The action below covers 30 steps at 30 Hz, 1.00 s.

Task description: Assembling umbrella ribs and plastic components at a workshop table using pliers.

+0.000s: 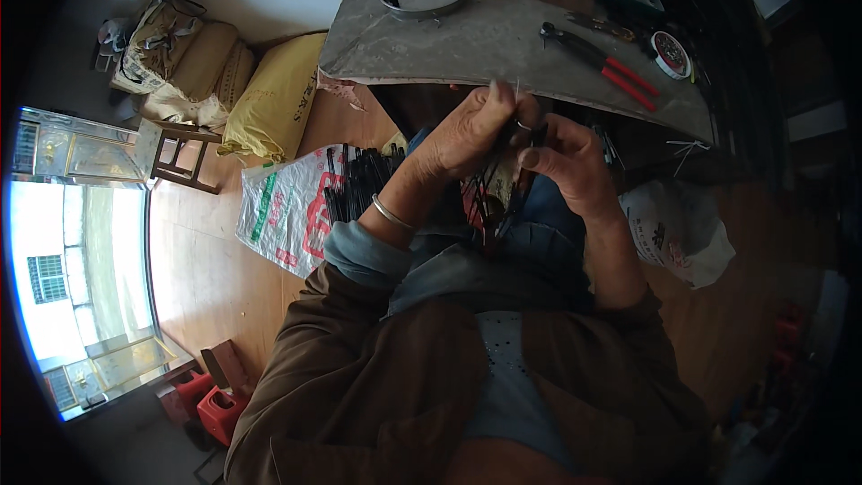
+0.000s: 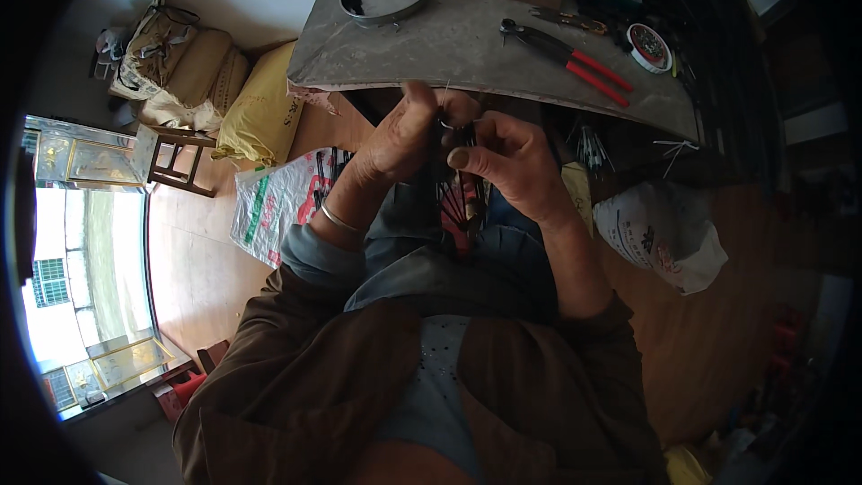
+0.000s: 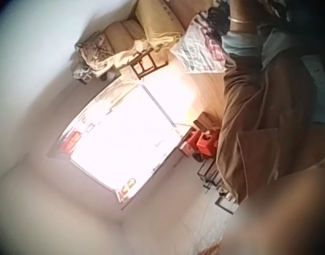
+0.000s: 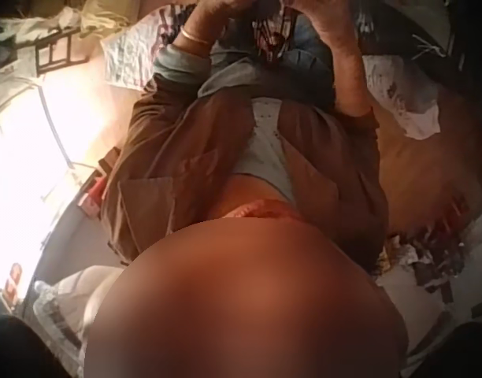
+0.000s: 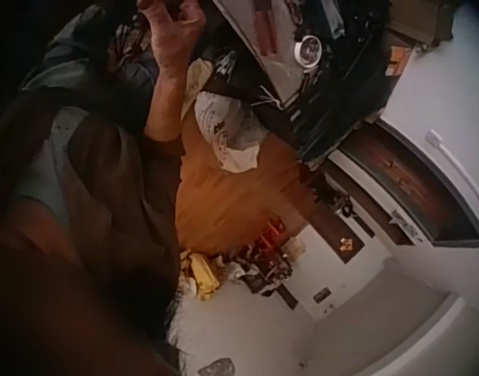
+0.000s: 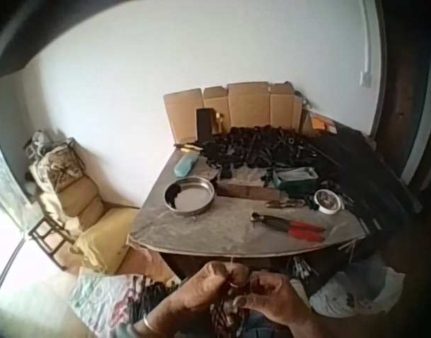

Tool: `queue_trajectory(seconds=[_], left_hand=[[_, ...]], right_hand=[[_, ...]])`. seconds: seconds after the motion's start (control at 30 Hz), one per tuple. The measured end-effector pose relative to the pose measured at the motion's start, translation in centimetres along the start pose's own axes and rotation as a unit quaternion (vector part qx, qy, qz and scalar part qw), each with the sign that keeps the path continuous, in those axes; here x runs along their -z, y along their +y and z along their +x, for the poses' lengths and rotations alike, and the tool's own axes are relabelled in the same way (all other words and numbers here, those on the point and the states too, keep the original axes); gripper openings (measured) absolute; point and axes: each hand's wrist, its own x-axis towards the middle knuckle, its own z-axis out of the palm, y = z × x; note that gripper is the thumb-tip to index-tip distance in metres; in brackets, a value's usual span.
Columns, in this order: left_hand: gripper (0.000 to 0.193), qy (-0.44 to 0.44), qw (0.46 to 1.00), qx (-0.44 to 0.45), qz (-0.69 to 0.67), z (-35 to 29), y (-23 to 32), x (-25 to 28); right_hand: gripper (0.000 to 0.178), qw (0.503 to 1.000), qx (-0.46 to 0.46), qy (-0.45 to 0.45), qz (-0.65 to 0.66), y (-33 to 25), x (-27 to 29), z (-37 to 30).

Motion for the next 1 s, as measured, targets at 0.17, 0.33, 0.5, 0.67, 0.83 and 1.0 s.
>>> queue_trajectory(seconds=[0.17, 0.33, 0.5, 0.67, 0.83, 1.0], left_hand=[[0.041, -0.089, 0.996, 0.019, -0.013, 0.1, 0.6, -0.1], [0.039, 0.018, 0.994, -0.058, -0.094, 0.1, -0.1, -1.5], [0.026, 0.150, 0.974, -0.108, -0.134, 0.9, -0.8, -2.6], [0.029, 0.218, 0.965, -0.089, -0.113, 1.1, -0.5, -3.1], [0.034, 0.198, 0.973, -0.118, -0.010, 1.1, -1.0, -2.2], [0.043, 0.243, 0.934, -0.114, 0.237, 2.8, 1.3, 3.4]], right_hand=[[0.017, 0.999, -0.008, -0.046, -0.016, -0.1, 1.0, -0.6], [0.014, 0.999, 0.042, -0.003, -0.028, 0.5, 0.3, -0.3], [0.009, 0.977, 0.114, 0.166, -0.073, 0.8, -3.1, 0.4], [0.010, 0.982, 0.027, 0.159, -0.100, 0.8, -2.5, 0.9], [0.007, 0.980, 0.044, 0.169, -0.096, 0.9, -2.4, 1.1], [0.010, 0.988, 0.025, 0.148, -0.021, 1.1, -0.9, 1.0]])
